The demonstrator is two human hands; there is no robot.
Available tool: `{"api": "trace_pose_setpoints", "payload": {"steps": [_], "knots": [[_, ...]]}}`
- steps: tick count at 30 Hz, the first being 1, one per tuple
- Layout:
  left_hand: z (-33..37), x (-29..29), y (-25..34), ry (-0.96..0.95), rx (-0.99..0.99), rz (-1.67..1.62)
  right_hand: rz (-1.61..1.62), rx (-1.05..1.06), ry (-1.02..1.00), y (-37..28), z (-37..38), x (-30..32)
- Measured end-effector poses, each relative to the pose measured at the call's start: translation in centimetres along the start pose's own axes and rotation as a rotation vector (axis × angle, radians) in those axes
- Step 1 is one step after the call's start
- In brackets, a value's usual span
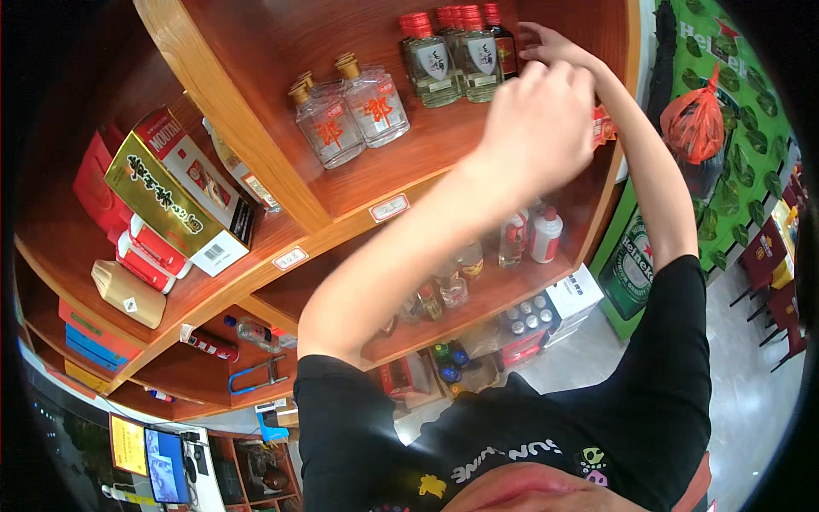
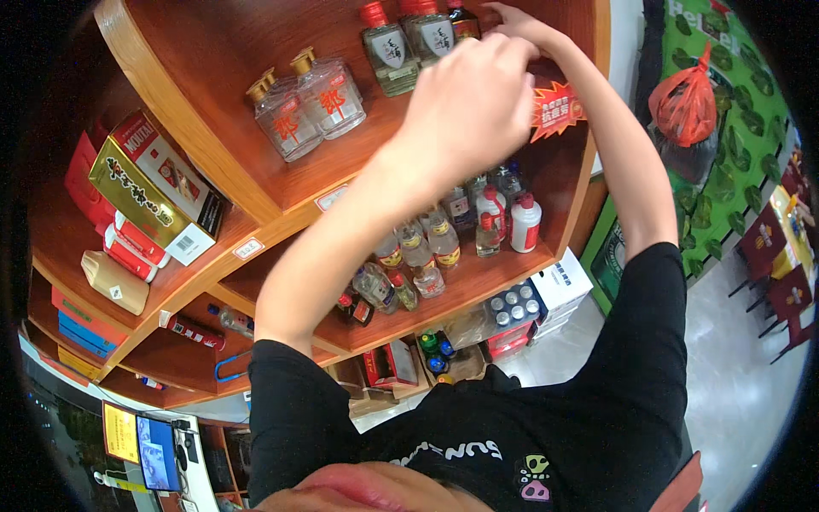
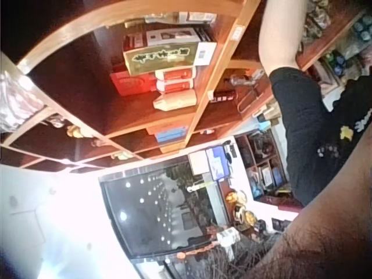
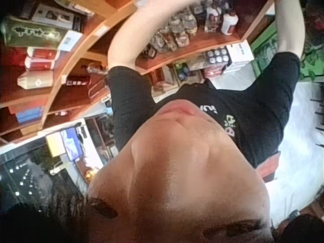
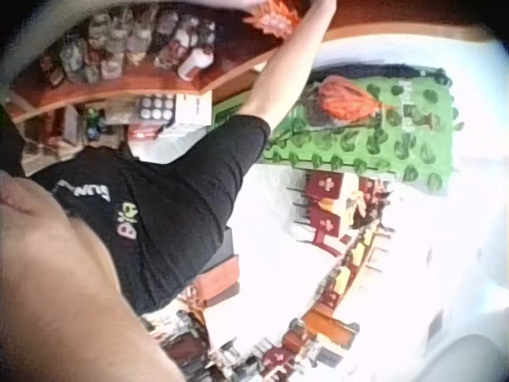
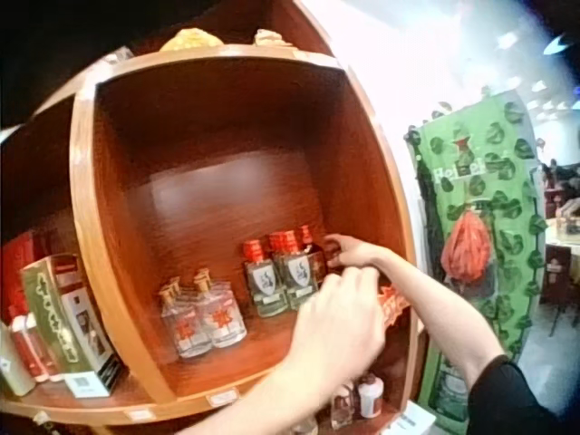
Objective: The person is inspecting and rearranging various liquor bottles on a wooden shelving unit.
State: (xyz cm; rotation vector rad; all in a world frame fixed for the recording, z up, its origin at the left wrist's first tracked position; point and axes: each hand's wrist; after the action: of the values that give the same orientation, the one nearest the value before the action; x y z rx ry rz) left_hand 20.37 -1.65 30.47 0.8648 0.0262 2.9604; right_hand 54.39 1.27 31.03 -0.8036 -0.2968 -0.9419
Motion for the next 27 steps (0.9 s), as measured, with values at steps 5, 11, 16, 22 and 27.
{"api": "trace_pose_setpoints", "payload": {"steps": [5, 11, 16, 22, 27], "knots": [[3.2, -3.8, -2.6, -0.332, 0.178, 0.135, 0.075, -0.159, -0.037, -3.1, -0.9, -0.4], [3.4, -6.4, -4.9, -0.199, 0.118, 0.1, 0.077, -0.22, -0.085, -4.4, 0.3, -1.5], [3.9, -6.6, -4.6, -0.07, -0.065, -0.11, -0.031, -0.169, -0.017, -1.0, -0.2, 0.4], [3.9, -6.5, -6.6, 0.097, -0.045, -0.02, 0.081, -0.019, 0.188, -4.5, -1.8, -0.1], [4.1, -5.6, -2.9, 0.398, -0.025, -0.127, -0.11, 0.29, 0.469, -13.1, -9.4, 2.4]]}}
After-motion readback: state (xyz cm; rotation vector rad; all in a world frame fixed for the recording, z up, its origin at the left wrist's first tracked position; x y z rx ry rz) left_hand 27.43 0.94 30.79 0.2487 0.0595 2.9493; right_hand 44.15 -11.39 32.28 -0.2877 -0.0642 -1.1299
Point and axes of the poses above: each hand's wrist, its own z-axis towards the middle knuckle, its own x-axis out of the back of the hand, y = z × x, and after that the axes turned 13 degrees about x, right-handed
